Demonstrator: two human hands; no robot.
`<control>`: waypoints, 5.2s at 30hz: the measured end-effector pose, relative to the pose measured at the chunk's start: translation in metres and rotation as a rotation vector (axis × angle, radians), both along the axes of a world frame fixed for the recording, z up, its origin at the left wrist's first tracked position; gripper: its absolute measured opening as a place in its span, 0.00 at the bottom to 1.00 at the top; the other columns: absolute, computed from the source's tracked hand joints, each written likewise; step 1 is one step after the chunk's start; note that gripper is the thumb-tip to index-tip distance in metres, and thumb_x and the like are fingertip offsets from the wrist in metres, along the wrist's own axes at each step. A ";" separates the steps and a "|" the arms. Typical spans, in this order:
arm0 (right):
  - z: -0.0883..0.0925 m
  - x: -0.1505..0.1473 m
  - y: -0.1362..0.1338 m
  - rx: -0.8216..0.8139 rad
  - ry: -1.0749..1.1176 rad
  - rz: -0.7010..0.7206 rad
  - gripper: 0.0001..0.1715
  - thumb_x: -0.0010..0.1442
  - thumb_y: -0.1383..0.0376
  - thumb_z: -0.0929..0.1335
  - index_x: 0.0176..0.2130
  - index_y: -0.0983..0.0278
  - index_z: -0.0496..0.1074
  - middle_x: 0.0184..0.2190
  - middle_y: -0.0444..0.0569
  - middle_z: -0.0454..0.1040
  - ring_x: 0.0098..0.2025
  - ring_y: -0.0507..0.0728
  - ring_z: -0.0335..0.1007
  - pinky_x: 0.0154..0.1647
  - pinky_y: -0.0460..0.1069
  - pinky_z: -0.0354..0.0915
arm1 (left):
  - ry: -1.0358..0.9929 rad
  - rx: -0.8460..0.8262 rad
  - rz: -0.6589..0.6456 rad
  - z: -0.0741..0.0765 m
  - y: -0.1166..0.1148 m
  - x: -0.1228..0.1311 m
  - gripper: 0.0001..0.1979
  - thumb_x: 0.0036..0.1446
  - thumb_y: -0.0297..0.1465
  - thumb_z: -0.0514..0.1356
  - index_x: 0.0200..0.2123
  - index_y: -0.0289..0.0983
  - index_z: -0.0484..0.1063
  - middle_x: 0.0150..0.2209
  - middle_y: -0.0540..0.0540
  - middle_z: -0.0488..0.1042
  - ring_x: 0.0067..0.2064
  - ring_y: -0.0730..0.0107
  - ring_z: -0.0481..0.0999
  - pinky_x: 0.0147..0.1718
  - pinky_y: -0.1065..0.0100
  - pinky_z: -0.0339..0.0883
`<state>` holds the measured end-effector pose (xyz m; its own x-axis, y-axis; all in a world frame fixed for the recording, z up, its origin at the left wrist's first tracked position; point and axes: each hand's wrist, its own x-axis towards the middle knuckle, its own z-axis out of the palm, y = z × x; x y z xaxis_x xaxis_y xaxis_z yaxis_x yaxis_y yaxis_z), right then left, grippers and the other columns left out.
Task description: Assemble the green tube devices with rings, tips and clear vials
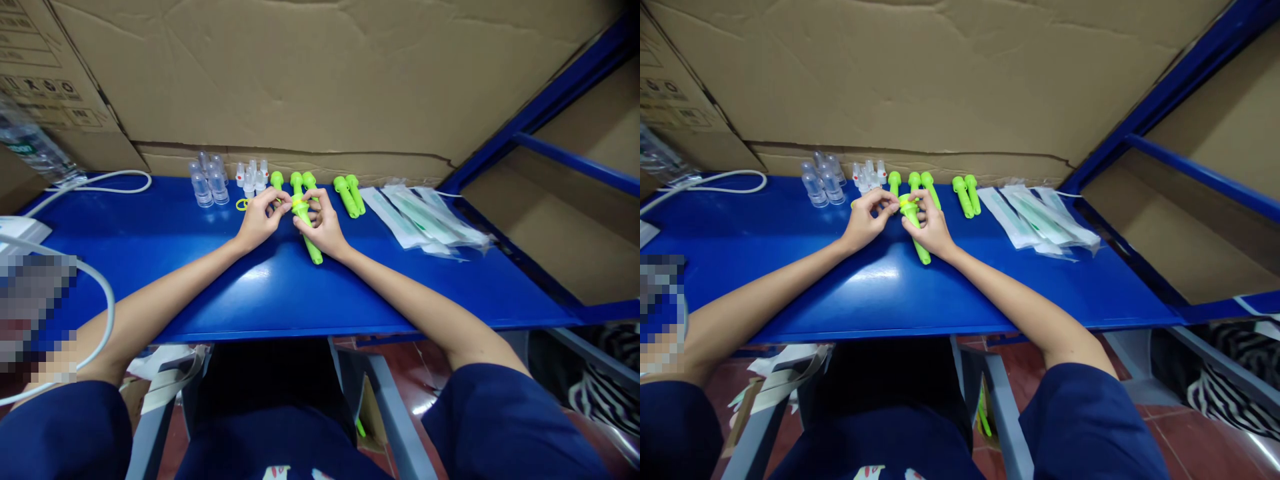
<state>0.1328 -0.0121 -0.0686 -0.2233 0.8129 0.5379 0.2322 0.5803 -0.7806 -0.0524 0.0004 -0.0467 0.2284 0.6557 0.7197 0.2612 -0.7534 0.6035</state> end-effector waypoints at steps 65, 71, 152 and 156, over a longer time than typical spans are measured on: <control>0.007 0.002 0.000 0.022 -0.055 -0.018 0.33 0.62 0.47 0.74 0.50 0.54 0.52 0.39 0.45 0.75 0.25 0.51 0.72 0.22 0.48 0.69 | 0.022 -0.086 -0.143 -0.002 -0.005 0.005 0.12 0.63 0.31 0.61 0.50 0.38 0.75 0.36 0.46 0.77 0.28 0.74 0.71 0.26 0.72 0.65; 0.012 0.013 0.006 0.205 -0.118 -0.084 0.36 0.62 0.50 0.75 0.55 0.54 0.52 0.44 0.53 0.77 0.33 0.59 0.79 0.34 0.56 0.77 | 0.012 -0.122 -0.189 0.000 -0.008 0.004 0.14 0.62 0.31 0.61 0.51 0.38 0.74 0.36 0.47 0.76 0.28 0.75 0.73 0.27 0.72 0.65; -0.007 0.011 0.005 0.369 -0.520 -0.375 0.24 0.68 0.56 0.64 0.58 0.65 0.61 0.56 0.69 0.75 0.52 0.71 0.78 0.48 0.65 0.77 | -0.003 -0.205 -0.177 0.001 -0.005 0.000 0.11 0.62 0.29 0.59 0.45 0.34 0.79 0.32 0.49 0.68 0.29 0.75 0.68 0.31 0.72 0.66; -0.005 0.010 0.004 0.341 -0.463 -0.279 0.19 0.74 0.59 0.57 0.59 0.63 0.62 0.59 0.66 0.73 0.63 0.68 0.73 0.64 0.69 0.69 | -0.044 -0.270 -0.193 0.000 -0.002 -0.001 0.09 0.60 0.30 0.61 0.43 0.35 0.78 0.33 0.49 0.69 0.29 0.76 0.69 0.30 0.73 0.66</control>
<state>0.1427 -0.0085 -0.0741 -0.2999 0.6740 0.6751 0.6793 0.6477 -0.3449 -0.0533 -0.0015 -0.0470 0.3399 0.7714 0.5380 0.0984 -0.5981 0.7953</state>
